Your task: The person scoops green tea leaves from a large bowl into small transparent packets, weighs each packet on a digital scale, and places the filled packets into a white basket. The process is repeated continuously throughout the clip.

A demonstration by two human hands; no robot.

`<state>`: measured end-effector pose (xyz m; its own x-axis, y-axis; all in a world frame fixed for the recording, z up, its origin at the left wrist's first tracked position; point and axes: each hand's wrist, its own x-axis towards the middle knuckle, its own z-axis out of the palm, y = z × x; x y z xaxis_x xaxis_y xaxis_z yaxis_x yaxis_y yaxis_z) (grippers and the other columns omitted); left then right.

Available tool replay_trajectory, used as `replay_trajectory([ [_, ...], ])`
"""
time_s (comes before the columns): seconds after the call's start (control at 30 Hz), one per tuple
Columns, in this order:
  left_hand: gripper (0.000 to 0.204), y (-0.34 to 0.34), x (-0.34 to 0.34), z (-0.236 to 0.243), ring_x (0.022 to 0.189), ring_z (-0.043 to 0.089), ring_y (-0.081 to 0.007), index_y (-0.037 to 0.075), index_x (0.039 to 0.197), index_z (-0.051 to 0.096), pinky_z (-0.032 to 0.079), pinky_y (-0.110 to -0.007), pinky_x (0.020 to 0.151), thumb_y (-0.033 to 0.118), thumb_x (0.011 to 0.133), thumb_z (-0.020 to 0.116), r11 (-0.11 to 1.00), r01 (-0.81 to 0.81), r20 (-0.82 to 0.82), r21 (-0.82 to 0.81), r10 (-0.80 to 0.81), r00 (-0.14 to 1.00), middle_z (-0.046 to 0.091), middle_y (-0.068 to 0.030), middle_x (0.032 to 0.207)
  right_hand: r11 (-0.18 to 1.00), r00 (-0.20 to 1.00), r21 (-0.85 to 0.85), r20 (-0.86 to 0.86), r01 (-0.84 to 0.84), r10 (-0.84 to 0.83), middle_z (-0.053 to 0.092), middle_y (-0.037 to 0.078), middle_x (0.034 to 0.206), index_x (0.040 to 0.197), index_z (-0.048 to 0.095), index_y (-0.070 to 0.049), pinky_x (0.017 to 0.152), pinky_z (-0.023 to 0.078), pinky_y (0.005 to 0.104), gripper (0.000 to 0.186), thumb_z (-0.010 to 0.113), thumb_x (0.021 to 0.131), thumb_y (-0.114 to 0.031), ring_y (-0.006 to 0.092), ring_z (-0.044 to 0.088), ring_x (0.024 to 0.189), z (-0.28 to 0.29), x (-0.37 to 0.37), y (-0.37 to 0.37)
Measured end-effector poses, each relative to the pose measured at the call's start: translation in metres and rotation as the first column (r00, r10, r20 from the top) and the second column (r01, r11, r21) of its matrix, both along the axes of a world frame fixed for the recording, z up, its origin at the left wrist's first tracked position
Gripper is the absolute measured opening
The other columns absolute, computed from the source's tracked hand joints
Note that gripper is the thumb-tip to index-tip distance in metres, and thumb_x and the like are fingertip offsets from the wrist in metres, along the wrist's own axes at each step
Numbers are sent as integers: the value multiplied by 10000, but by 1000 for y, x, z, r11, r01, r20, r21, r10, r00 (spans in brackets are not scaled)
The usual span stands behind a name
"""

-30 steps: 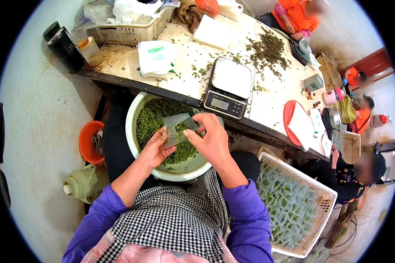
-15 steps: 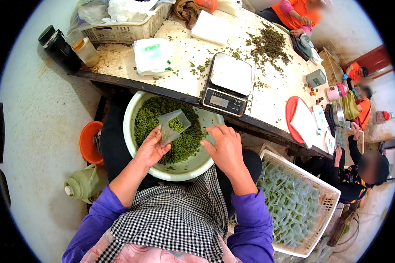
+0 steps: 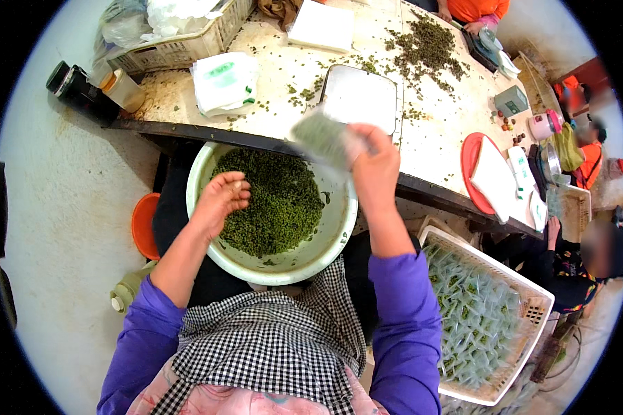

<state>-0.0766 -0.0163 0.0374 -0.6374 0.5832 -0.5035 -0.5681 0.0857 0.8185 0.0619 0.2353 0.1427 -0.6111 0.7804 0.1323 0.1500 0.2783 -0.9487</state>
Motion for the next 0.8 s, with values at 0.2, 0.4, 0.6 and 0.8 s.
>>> replay_trajectory([
  [0.2,172,24,-22,-28,789,612,-118,18,1070,652,515,-253,714,71,907,662,920,199,-463,-336,-346,816,659,-41,950,948,984,269,16,168,-179,624,156,1232,1204,630,-15,985,453,377,367,673,859,-132,282,580,1119,-40,-29,61],
  [0.4,164,38,-2,-43,859,652,-291,90,873,719,538,-407,750,141,730,781,559,298,-573,-774,-818,46,655,-110,914,951,977,226,-52,212,-205,666,115,1105,1091,669,-19,925,470,358,253,672,844,-69,225,605,1035,-53,18,26],
  [0.6,149,36,25,-48,951,613,-319,103,840,710,528,-425,791,193,736,767,307,210,-366,-928,-852,-374,625,-100,866,998,998,-59,-56,18,-21,692,67,980,1014,683,-8,874,481,295,154,662,867,-47,156,629,950,-90,69,-31],
  [0.8,99,24,16,-33,883,641,-294,75,844,693,524,-400,747,138,782,738,561,344,-591,-753,-806,19,654,-102,891,969,999,-244,-30,-49,43,703,77,979,1023,689,-9,846,504,295,151,671,884,-64,150,646,929,-95,86,-67],
])
